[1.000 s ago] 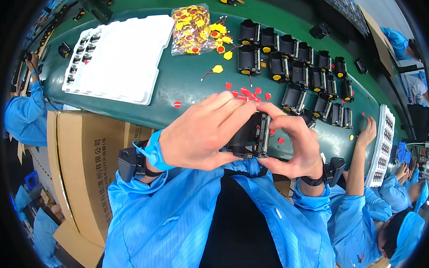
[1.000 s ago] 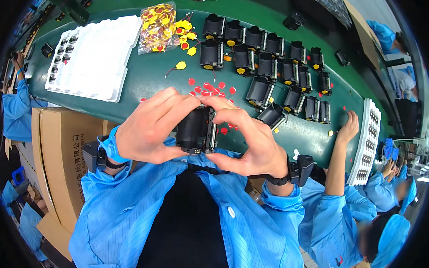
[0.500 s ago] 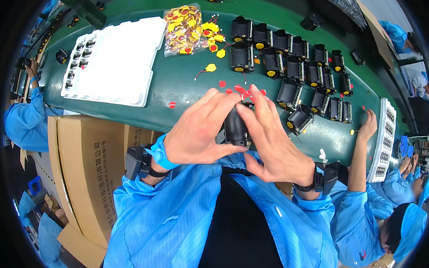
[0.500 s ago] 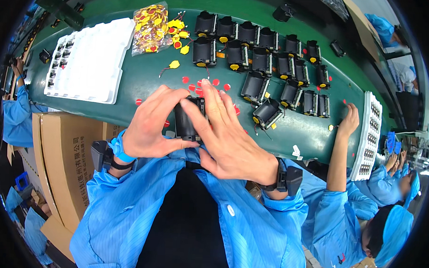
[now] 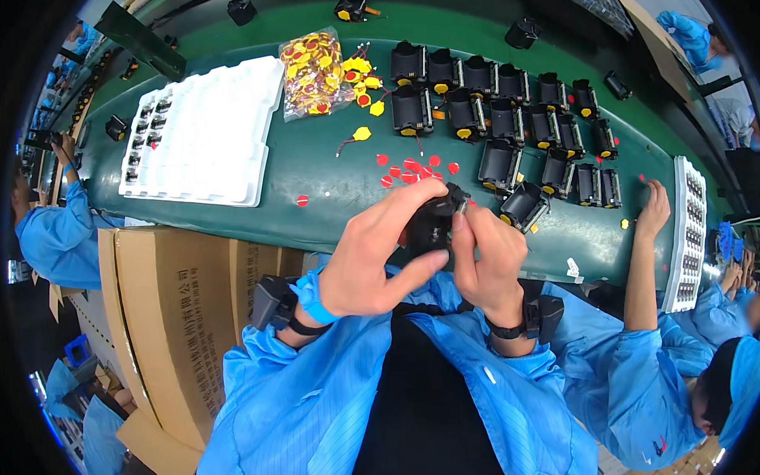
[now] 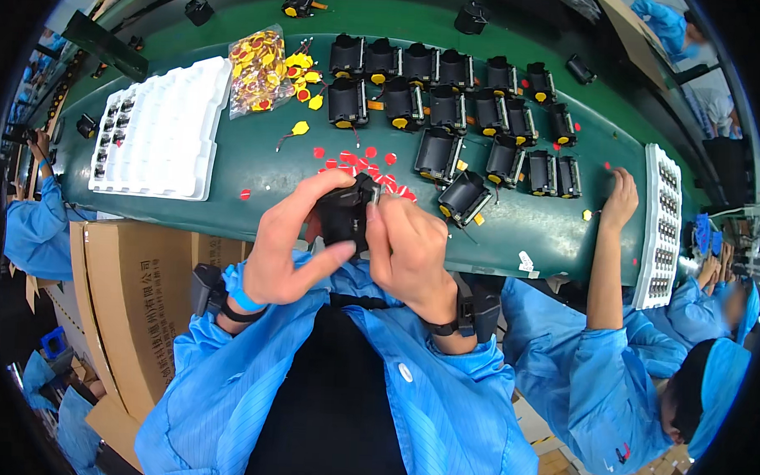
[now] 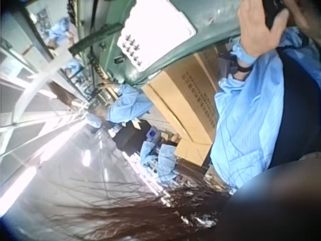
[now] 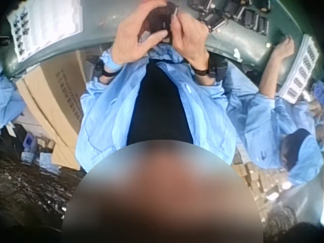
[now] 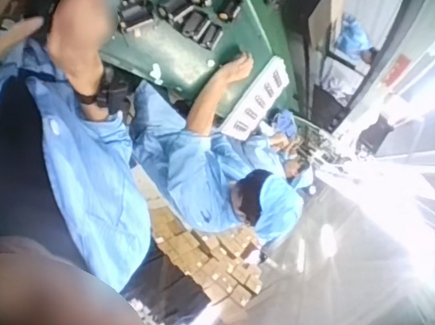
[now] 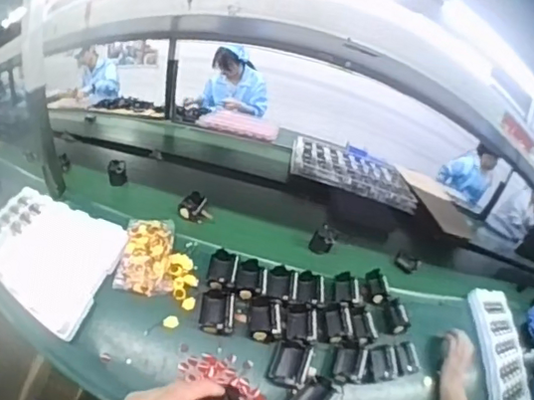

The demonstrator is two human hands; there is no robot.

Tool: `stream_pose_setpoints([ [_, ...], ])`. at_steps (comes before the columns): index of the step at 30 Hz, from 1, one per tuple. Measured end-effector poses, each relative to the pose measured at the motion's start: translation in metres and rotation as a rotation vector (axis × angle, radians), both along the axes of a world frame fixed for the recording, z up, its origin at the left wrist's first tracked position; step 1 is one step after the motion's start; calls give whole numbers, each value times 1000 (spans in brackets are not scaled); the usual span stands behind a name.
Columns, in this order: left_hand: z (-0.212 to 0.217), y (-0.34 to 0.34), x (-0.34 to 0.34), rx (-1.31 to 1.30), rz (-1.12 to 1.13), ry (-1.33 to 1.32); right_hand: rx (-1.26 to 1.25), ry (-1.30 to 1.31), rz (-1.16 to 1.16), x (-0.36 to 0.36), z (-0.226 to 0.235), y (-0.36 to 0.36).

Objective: Assembling small plastic housings by applying yellow stickers and fitting internal components at a factory workbench.

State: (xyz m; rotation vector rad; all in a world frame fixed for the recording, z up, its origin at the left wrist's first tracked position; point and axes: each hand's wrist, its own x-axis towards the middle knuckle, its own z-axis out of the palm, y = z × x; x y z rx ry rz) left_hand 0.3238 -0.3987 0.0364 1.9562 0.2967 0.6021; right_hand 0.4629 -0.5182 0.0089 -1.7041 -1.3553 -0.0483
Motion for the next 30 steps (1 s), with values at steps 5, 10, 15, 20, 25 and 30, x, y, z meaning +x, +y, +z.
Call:
stream_pose_setpoints([
  [5,-14,-11,2,6,172,-148,20,-86,71,-7,15,-5],
  [10,-7,-19,5,62,235,-197,-9,-19,139,-8,23,-17],
  [15,-2,-21,-3,155,159,-174,23,32,128,-14,31,-21],
  [20,10,-23,-8,104,179,-203,58,-14,148,-21,38,-27],
  [25,12,-22,-15,138,112,-247,-13,109,218,-20,45,-28],
  [30,12,-20,-15,-5,114,-104,7,167,140,-26,38,-22],
])
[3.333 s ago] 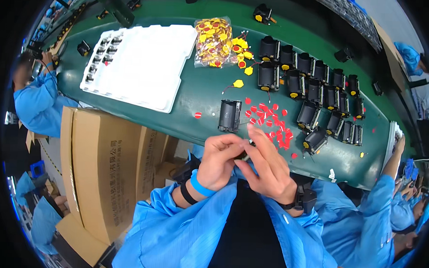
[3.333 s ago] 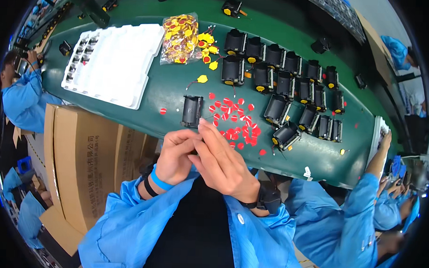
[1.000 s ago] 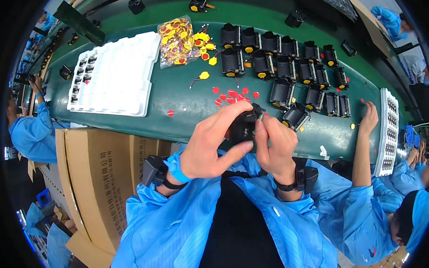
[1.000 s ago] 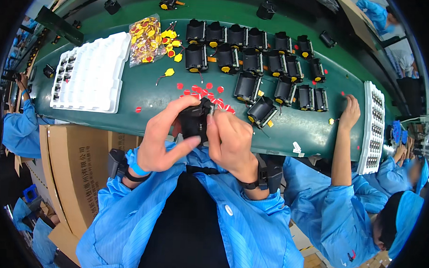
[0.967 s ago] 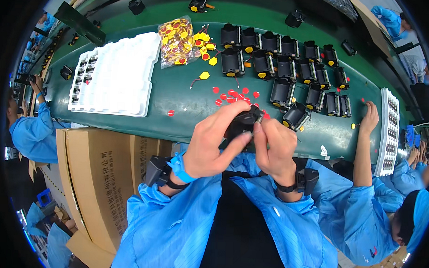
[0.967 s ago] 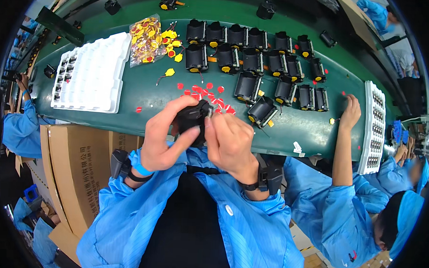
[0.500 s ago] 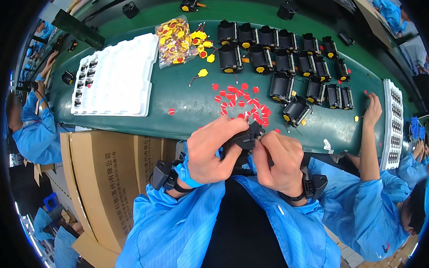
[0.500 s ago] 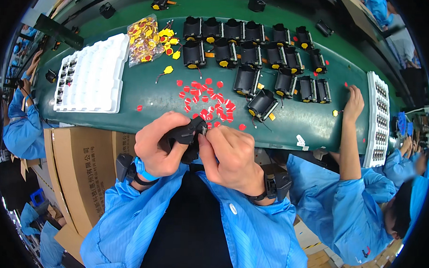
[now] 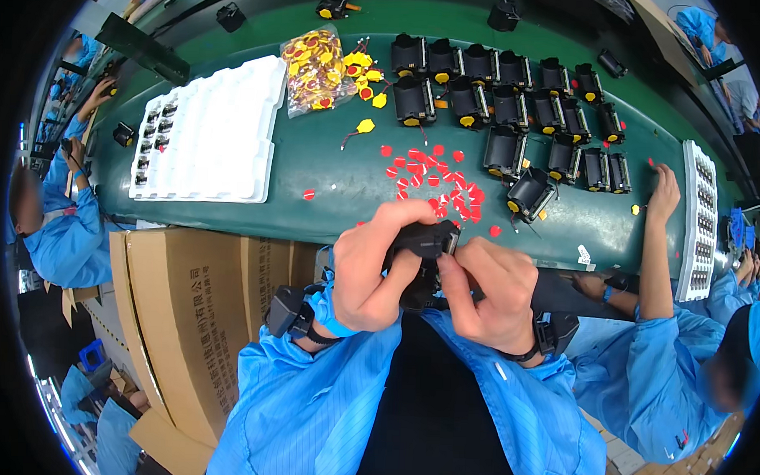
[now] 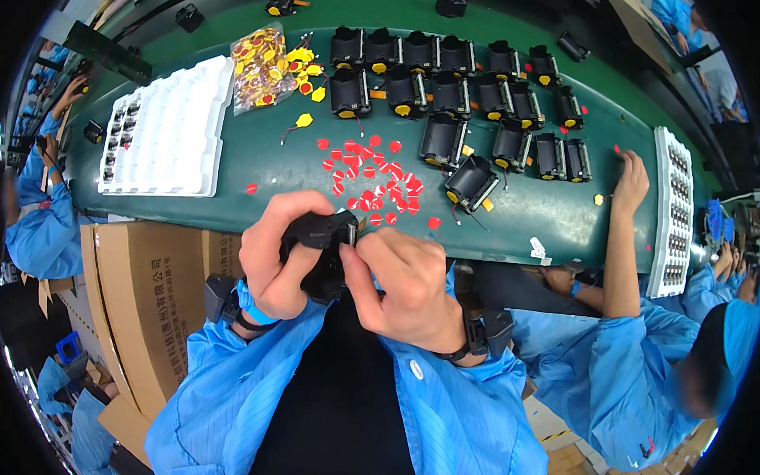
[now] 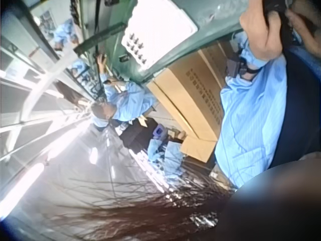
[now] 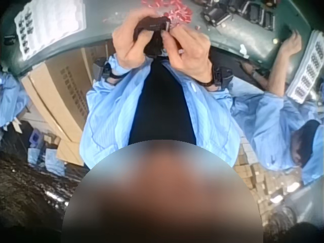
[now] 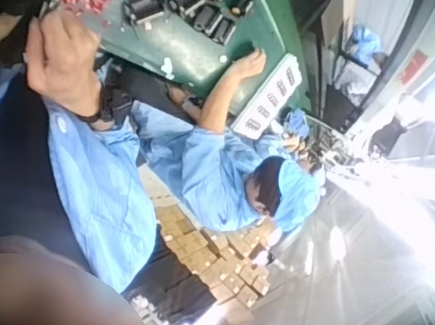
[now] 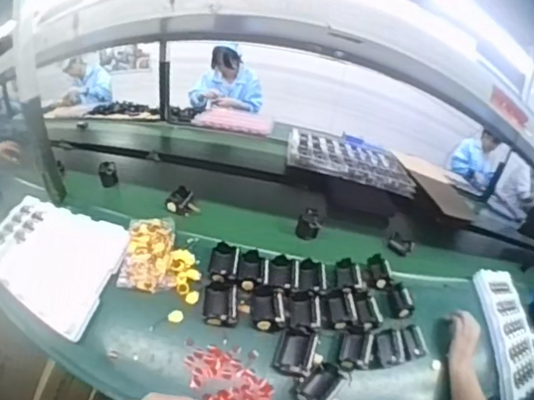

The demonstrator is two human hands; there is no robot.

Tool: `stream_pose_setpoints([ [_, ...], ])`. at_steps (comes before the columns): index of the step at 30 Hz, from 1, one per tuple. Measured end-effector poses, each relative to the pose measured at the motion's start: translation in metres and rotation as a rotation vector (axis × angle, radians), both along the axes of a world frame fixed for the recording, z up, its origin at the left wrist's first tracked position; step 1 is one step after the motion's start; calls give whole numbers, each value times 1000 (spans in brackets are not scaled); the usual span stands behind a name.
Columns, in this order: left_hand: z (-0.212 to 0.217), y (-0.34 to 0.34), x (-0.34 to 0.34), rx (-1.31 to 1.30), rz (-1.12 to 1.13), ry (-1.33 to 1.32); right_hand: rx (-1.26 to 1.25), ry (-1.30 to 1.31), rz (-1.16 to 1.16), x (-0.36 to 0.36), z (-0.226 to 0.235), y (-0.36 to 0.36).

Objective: Assembling small plastic housings by applying yellow stickers and fitting internal components at a factory workbench.

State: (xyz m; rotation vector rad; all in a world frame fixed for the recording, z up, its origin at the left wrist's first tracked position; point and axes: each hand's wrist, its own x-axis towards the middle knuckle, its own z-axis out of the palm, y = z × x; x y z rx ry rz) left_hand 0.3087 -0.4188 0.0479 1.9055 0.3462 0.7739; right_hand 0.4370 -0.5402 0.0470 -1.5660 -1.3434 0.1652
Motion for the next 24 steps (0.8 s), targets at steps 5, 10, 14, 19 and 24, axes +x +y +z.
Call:
stream_pose_setpoints([
  [5,-3,-2,5,-242,34,43,-137,237,24,8,-10,3],
  [10,-3,-1,12,-323,-5,51,-151,327,95,14,-4,-3],
  [14,-11,1,12,-138,11,-4,-108,146,40,8,-9,-5],
  [19,-5,-4,10,-161,65,62,-63,-1,-99,-2,-8,-8],
  [24,-2,-2,8,-63,37,61,-55,20,-118,-5,-7,-12],
])
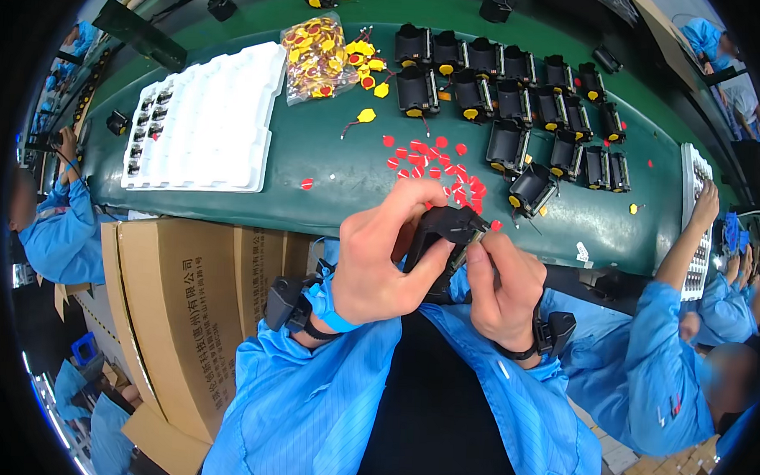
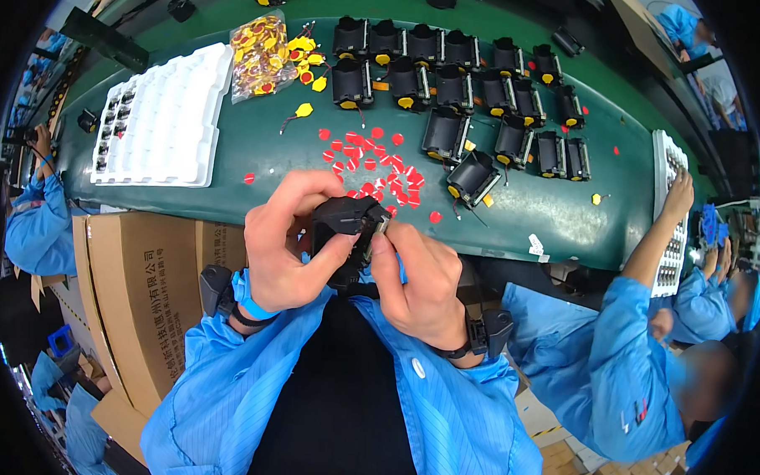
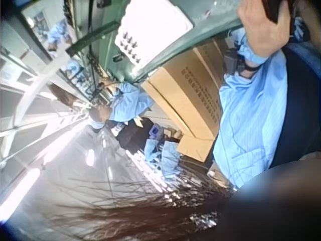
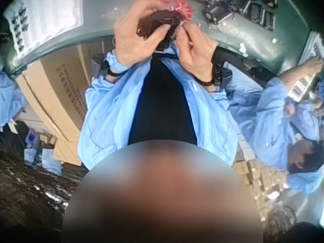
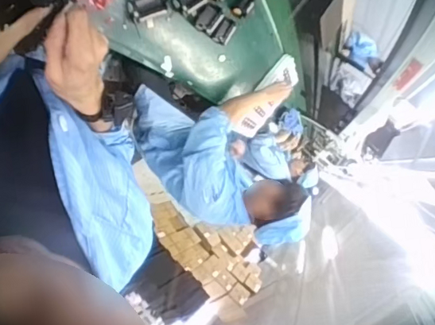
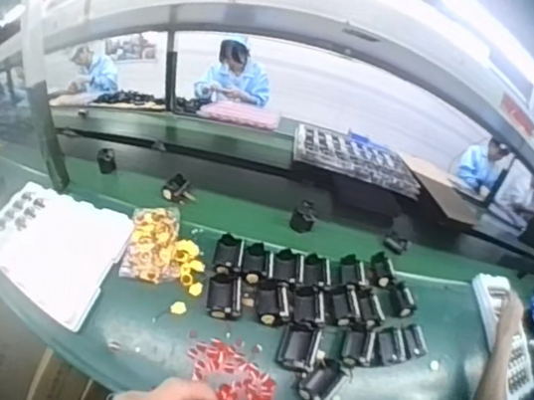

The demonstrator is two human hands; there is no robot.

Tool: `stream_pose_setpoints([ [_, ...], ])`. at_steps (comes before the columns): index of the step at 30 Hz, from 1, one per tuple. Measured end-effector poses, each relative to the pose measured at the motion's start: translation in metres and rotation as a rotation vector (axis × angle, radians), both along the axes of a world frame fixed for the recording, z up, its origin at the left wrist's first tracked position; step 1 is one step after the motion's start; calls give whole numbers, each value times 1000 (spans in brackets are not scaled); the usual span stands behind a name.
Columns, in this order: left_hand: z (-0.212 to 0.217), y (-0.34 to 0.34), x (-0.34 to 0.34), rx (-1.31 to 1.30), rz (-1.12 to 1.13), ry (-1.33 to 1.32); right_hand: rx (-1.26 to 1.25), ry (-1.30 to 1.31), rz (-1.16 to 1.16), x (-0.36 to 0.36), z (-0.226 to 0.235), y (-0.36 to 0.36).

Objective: Assembling small plastic housings by applying yellow stickers and fitting internal components at a factory workbench.

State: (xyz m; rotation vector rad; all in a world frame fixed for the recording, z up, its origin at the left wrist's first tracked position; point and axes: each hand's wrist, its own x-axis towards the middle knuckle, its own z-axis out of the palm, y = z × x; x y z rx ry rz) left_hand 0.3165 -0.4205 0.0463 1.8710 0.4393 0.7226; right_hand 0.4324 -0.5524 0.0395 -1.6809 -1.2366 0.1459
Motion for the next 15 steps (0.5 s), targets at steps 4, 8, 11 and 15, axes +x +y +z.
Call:
stream_pose_setpoints([
  [4,-2,3,-1,-21,-20,62,9,-68,17,-1,-3,0],
  [8,-2,5,-4,0,-43,81,-5,-86,86,1,-5,1],
  [11,-9,6,-2,152,-95,-86,45,-76,106,3,-8,3],
  [15,-4,4,0,78,-144,-33,50,-58,95,8,-11,8],
])
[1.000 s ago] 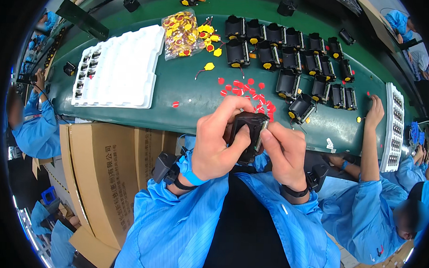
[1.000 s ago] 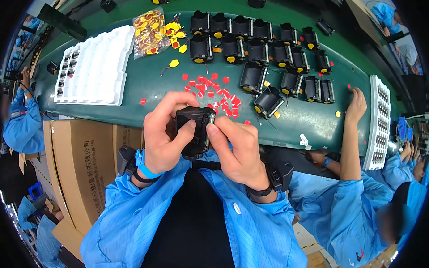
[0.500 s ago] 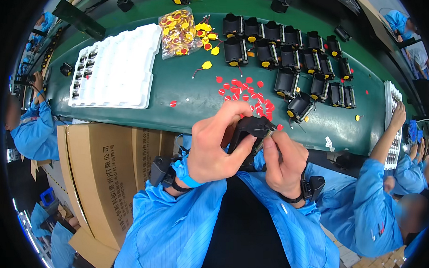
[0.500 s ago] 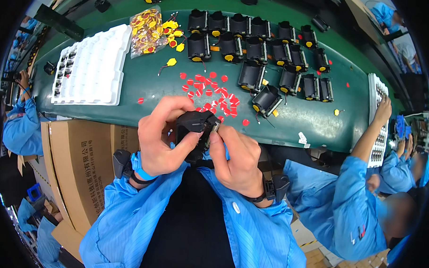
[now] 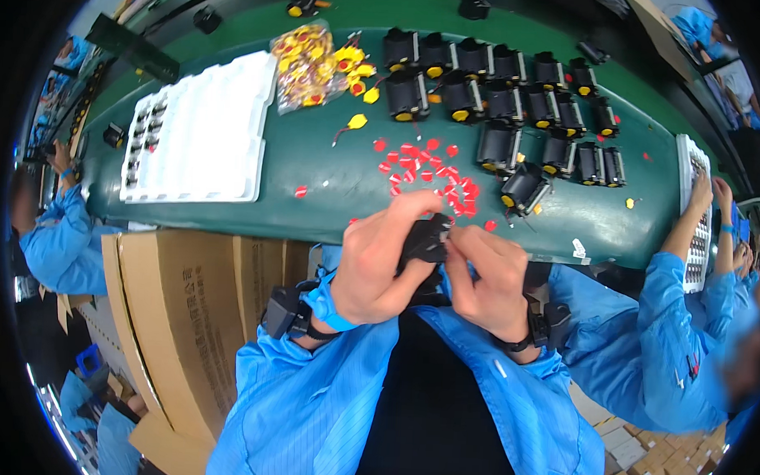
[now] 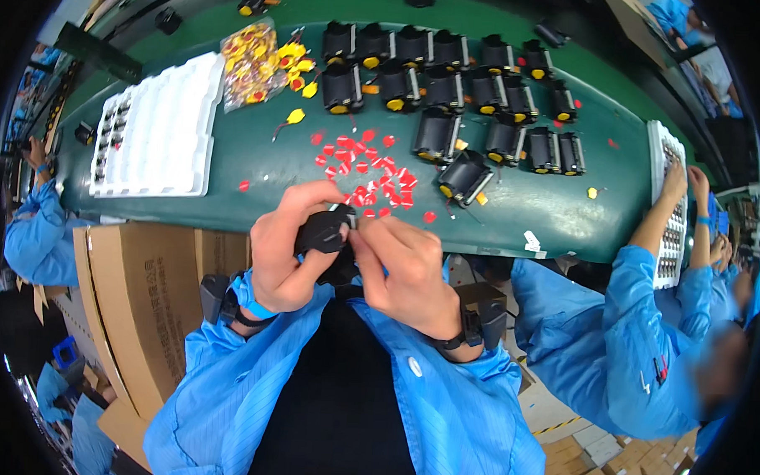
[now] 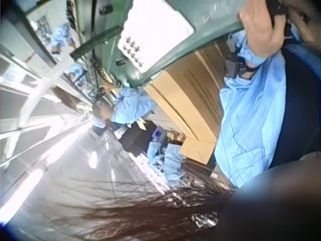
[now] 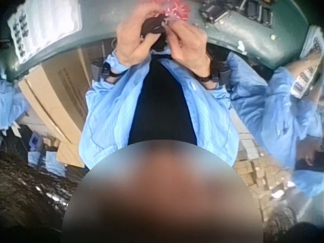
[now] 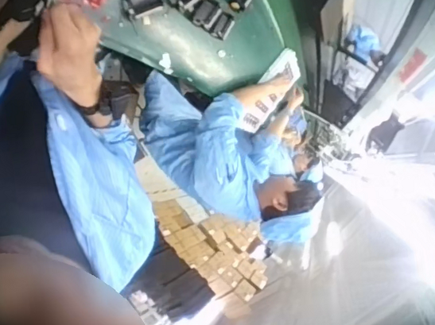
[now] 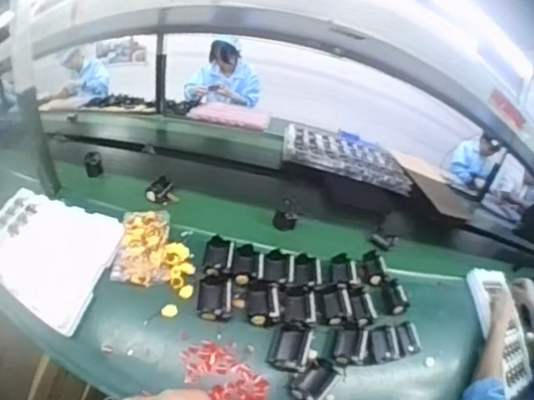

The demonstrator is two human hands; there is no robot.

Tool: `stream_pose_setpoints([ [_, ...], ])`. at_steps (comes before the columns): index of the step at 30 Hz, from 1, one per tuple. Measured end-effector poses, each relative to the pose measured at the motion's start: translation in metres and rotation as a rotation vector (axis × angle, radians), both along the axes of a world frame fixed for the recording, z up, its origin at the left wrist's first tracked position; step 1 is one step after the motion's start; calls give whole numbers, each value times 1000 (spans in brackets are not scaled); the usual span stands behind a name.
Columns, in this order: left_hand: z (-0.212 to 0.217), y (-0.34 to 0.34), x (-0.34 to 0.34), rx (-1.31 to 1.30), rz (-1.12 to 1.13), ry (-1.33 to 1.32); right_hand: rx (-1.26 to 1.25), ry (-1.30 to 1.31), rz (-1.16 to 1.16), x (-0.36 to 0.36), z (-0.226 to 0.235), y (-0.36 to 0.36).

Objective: Assembling small plastic housings by applying yellow stickers and fitting internal components at a factory workbench.

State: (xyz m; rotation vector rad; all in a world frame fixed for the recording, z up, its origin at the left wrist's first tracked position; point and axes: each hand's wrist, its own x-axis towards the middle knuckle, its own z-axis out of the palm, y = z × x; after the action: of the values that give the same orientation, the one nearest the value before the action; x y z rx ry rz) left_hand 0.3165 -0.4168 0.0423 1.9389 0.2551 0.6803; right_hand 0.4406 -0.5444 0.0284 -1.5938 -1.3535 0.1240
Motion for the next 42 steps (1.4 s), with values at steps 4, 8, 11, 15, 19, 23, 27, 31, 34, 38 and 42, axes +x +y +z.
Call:
stream_pose_setpoints([
  [4,-5,1,3,-199,58,-16,-1,37,15,-4,8,3],
  [8,7,-3,18,11,96,-65,4,-164,-53,24,25,1],
  [11,13,7,12,55,223,-112,7,-307,-411,127,43,24],
  [15,11,56,-36,219,505,-170,-179,-524,-986,388,13,12],
  [19,14,95,-89,280,734,-41,-624,-594,-968,569,-70,-33],
  [23,27,125,-136,527,942,116,-492,-452,-839,597,-113,-4],
  [27,41,193,-179,726,1042,388,-442,20,-735,577,-100,-6],
  [31,32,304,-236,804,1040,848,-429,83,-785,569,-96,2],
  [34,6,355,-238,800,900,1012,-346,265,-753,583,-91,-18],
  [38,-4,357,-201,797,735,980,-318,-509,-746,580,-50,-45],
  [42,14,326,-151,882,631,941,-91,-246,-578,342,45,-19],
])
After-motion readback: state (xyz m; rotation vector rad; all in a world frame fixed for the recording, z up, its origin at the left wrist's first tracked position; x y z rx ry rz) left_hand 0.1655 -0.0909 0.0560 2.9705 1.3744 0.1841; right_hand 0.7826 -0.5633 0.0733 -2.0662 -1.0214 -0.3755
